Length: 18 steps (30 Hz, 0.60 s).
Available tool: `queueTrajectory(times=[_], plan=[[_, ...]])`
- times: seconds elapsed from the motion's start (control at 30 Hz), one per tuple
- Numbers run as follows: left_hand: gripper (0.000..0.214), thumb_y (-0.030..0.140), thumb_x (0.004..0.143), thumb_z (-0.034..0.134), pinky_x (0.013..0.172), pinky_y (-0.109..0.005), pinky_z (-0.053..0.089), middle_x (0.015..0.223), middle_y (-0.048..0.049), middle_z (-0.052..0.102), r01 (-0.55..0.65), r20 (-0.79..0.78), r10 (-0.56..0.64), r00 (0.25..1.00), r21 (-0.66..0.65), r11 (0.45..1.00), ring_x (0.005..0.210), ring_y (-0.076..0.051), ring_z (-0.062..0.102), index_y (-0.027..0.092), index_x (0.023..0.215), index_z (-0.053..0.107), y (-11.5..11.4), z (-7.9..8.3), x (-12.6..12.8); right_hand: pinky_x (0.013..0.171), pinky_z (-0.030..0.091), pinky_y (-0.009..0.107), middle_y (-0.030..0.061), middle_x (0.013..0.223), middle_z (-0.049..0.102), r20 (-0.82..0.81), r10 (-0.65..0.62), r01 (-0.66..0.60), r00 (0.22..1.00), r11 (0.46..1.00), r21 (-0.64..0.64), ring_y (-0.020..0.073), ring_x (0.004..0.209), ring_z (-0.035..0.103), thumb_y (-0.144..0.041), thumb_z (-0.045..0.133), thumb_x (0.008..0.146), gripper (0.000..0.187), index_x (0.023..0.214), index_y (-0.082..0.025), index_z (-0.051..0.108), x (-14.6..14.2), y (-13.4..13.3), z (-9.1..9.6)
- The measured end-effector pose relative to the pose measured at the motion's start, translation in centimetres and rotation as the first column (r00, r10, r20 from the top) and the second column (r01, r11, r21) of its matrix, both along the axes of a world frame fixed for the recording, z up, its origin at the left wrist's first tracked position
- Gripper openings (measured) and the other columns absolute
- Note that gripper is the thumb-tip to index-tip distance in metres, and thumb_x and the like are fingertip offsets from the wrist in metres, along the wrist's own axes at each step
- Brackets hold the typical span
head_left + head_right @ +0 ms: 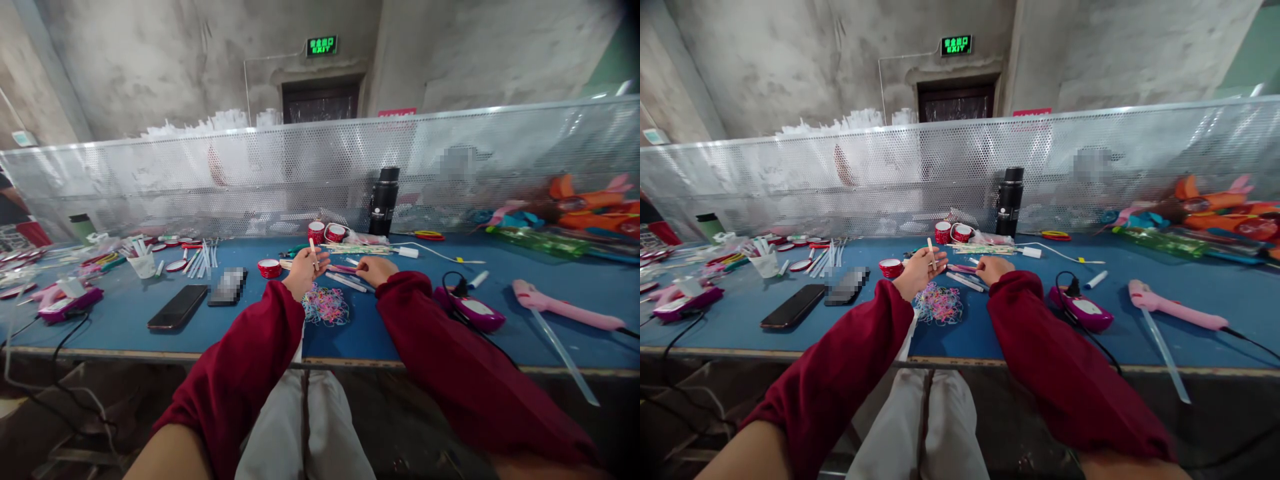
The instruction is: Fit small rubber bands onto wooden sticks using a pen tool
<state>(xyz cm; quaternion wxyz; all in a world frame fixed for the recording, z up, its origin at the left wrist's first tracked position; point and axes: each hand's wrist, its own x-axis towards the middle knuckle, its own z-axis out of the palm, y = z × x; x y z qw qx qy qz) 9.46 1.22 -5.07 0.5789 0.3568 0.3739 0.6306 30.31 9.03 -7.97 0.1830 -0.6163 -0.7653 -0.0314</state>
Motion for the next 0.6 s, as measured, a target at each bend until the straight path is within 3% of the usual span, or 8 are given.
queueTrajectory(times=[0.2, 0.6], plan=[[0.022, 0.0, 0.083, 0.048, 0.073, -0.028, 0.055, 0.096, -0.0076, 0.068, 0.006, 0.014, -0.006, 1.0, -0.026, 1.0, 0.08, -0.015, 0.07, 0.017, 0.097, 0.052, -0.03, 0.14, 0.06, 0.067, 0.039, 0.027, 0.0016, 0.091, 0.072, 0.005, 0.011, -0.011, 1.0, 1.0, 0.014, 0.0181, 0.085, 0.062, -0.034, 0.063, 0.079, 0.013, 0.084, -0.025, 0.071, 0.14, 0.34, -0.22], [0.029, -0.004, 0.078, 0.048, 0.074, -0.029, 0.055, 0.096, -0.0078, 0.068, 0.012, 0.004, -0.012, 1.0, 0.011, 1.0, 0.079, -0.015, 0.07, 0.017, 0.098, 0.052, 0.46, -0.3, 0.12, 0.065, 0.039, 0.025, 0.0008, 0.091, 0.073, -0.009, 0.009, -0.009, 1.0, 1.0, 0.01, 0.0166, 0.082, 0.063, -0.036, 0.064, 0.078, 0.013, 0.084, -0.026, 0.071, 0.18, 0.6, -0.36]])
